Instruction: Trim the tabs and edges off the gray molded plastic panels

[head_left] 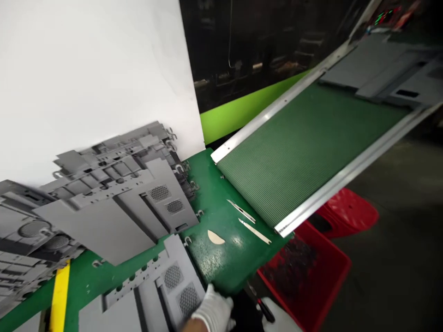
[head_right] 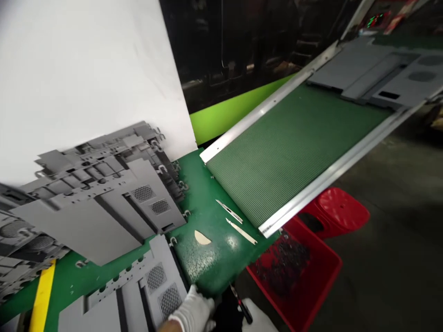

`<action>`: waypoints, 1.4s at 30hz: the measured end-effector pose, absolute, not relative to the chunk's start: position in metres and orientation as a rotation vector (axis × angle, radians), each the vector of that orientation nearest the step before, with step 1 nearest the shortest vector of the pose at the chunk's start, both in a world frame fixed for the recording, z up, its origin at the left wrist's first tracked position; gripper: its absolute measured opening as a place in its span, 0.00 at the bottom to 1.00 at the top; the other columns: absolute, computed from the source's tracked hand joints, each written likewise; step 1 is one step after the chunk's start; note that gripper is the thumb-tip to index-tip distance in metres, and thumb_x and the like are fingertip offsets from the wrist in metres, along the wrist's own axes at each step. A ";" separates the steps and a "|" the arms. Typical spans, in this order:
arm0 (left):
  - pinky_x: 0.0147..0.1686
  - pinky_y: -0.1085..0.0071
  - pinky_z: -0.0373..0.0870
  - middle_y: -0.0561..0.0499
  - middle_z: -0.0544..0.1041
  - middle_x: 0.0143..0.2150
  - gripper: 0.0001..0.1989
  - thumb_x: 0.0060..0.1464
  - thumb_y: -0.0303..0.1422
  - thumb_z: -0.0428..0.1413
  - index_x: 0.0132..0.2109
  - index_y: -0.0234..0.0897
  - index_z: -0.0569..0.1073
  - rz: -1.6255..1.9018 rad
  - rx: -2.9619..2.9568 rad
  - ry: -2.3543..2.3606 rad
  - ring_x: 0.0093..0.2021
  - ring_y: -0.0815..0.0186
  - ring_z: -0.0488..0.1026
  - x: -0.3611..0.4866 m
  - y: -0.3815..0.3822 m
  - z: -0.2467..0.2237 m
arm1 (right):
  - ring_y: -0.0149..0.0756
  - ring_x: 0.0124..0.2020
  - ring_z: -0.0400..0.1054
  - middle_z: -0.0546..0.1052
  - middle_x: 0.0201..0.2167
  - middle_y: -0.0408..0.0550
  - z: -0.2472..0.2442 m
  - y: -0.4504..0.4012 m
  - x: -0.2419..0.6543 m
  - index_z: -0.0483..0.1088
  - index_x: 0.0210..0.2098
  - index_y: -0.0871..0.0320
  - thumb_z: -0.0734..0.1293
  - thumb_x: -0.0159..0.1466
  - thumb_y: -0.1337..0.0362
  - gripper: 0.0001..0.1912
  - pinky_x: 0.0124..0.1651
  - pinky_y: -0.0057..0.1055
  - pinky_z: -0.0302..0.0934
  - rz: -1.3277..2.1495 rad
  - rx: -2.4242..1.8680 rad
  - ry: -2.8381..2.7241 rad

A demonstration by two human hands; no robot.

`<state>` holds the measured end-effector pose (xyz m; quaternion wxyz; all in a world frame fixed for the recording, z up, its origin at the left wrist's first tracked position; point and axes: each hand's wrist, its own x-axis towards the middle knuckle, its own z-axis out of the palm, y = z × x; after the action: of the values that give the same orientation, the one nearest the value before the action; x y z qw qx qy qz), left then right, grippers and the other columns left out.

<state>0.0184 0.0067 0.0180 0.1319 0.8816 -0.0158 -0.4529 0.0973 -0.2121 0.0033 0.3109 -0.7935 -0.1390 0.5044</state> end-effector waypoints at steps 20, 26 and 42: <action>0.29 0.70 0.59 0.55 0.70 0.25 0.24 0.59 0.53 0.48 0.29 0.39 0.73 -1.317 2.183 0.014 0.25 0.69 0.62 0.080 0.059 0.016 | 0.39 0.39 0.68 0.73 0.40 0.48 0.003 -0.203 0.075 0.66 0.39 0.54 0.63 0.53 0.69 0.14 0.37 0.32 0.51 1.418 -2.217 -0.880; 0.28 0.70 0.57 0.56 0.67 0.23 0.24 0.59 0.53 0.49 0.27 0.38 0.71 -1.341 2.095 0.019 0.24 0.70 0.61 0.078 0.061 0.009 | 0.39 0.37 0.69 0.74 0.38 0.48 0.001 -0.182 0.061 0.66 0.38 0.54 0.63 0.54 0.68 0.12 0.35 0.33 0.50 1.374 -2.248 -0.896; 0.28 0.70 0.58 0.55 0.70 0.24 0.24 0.58 0.54 0.49 0.27 0.38 0.71 -1.361 2.124 0.019 0.25 0.69 0.62 0.082 0.059 0.013 | 0.43 0.37 0.75 0.80 0.36 0.50 -0.003 -0.167 0.051 0.70 0.38 0.52 0.61 0.65 0.49 0.15 0.34 0.34 0.56 1.429 -2.457 -0.719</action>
<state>0.0821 0.0589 0.0125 0.3046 0.8020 0.0071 -0.5137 0.0514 -0.1667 -0.0030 0.1045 -0.8335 -0.2437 0.4847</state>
